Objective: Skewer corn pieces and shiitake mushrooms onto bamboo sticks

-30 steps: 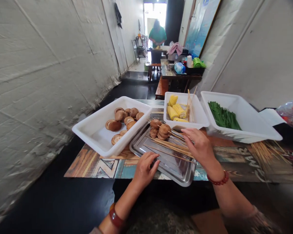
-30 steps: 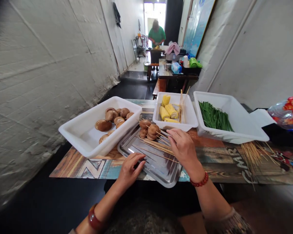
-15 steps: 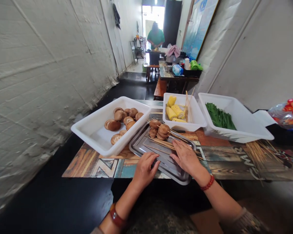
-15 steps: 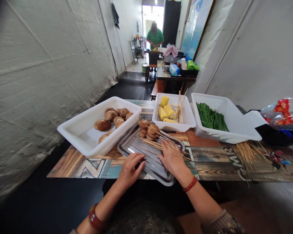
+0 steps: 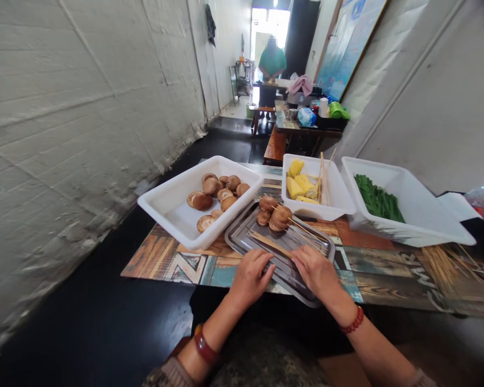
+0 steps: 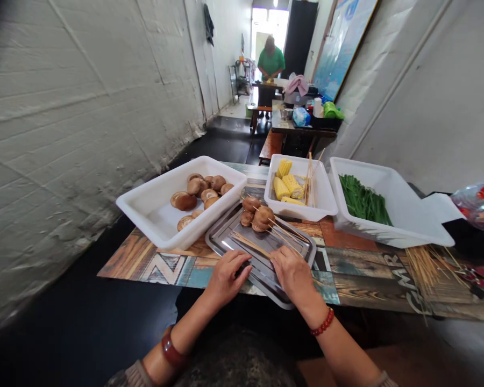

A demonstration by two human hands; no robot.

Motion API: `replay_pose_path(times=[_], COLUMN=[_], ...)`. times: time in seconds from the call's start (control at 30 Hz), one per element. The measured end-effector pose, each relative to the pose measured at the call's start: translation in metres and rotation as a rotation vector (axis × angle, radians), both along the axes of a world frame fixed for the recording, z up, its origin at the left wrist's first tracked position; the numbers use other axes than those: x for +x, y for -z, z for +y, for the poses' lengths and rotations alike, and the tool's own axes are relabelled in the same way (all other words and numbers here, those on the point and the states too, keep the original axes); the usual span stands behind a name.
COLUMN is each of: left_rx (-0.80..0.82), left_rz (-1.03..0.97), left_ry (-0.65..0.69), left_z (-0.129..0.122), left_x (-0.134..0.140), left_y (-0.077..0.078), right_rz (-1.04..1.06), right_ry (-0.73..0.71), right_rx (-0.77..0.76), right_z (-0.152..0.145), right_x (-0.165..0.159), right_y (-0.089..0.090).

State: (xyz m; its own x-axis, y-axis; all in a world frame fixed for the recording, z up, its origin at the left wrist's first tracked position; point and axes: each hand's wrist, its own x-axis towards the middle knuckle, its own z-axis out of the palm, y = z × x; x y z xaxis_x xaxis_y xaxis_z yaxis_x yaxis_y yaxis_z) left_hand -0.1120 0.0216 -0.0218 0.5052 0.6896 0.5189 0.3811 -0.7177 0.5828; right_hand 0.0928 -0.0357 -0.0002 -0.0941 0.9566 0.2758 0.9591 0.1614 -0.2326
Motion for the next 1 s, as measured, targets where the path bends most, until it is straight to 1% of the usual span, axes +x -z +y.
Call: replay_pose_path(times=[0.2,0.33,0.53,0.6,0.67,0.77,0.87,1.0], left_rx=[-0.032,-0.054,-0.095,-0.098,-0.100,-0.098,-0.087,-0.061], left_rz=[-0.012,-0.016,-0.071,-0.095,-0.103,-0.099,-0.098,-0.096], left_ry=[0.007,0.009,-0.004,-0.014,-0.011,-0.004,0.000,0.005], left_z=[-0.004,-0.006,-0.006,-0.006,-0.006,-0.005,-0.004,-0.002], left_x=[-0.003,-0.004,-0.004,-0.005,-0.005,-0.005,-0.004,-0.003], left_y=[0.001,0.000,0.001,0.001,0.001,0.001,0.000,-0.001], right_rz=[0.043,0.078,0.202,0.245,0.255,0.218,0.185,0.229], right_ry=[-0.023,-0.074,-0.110,-0.125,-0.112,-0.072,-0.067,-0.071], right_rx=[0.114,0.137,0.195,0.193,0.169,0.111,0.071,0.097], right_z=[0.015,0.015,0.006,0.008,0.012,0.019,0.024,0.026], right_x=[-0.004,-0.006,-0.017,-0.022,-0.026,-0.029,-0.029,-0.027], right_y=[0.003,0.002,-0.015,-0.019,-0.020,-0.015,-0.011,-0.014])
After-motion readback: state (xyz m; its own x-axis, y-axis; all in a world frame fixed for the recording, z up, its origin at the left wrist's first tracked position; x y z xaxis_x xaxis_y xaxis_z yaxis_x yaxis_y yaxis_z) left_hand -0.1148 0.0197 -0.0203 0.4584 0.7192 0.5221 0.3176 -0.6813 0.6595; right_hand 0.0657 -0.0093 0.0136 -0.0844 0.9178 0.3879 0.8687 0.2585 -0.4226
